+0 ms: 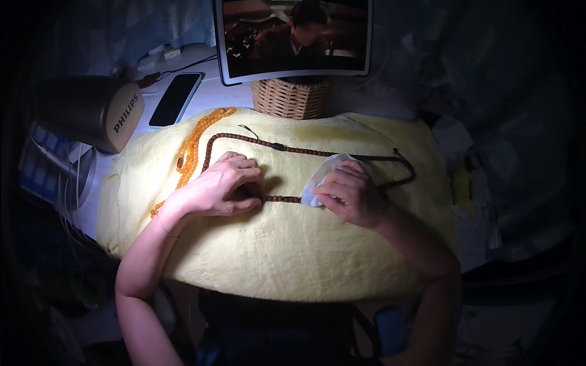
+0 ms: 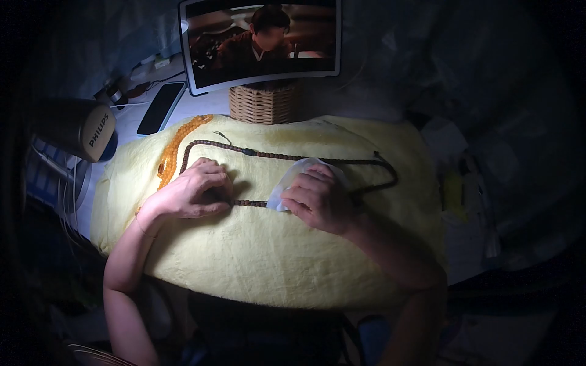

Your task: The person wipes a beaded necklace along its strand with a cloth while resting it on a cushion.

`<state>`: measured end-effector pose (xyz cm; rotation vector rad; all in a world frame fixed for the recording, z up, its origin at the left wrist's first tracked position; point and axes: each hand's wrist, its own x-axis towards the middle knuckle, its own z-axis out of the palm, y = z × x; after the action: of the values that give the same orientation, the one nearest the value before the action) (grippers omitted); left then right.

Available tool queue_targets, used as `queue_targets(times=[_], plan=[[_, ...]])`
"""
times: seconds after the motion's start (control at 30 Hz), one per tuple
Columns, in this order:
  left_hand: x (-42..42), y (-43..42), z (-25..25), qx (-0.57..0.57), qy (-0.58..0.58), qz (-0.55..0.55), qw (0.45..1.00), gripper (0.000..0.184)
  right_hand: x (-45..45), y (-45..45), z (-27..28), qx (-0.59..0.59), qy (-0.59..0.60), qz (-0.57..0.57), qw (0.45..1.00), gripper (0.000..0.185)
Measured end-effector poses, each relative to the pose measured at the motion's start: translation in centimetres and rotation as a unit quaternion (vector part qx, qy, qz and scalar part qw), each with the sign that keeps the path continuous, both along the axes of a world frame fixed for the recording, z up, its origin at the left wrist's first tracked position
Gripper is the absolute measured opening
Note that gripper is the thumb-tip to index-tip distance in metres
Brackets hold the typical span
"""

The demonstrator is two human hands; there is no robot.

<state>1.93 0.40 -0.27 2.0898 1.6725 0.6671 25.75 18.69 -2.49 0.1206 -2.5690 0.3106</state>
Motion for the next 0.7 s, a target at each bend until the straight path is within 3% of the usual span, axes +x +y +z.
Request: queue_targets(times=[0.7], plan=[[0.09,0.01,-0.01,0.003,0.044,-0.008,0.999,0.029,0.20,0.17,-0.06,-0.015,-0.024,0.008,1.000,0.012]])
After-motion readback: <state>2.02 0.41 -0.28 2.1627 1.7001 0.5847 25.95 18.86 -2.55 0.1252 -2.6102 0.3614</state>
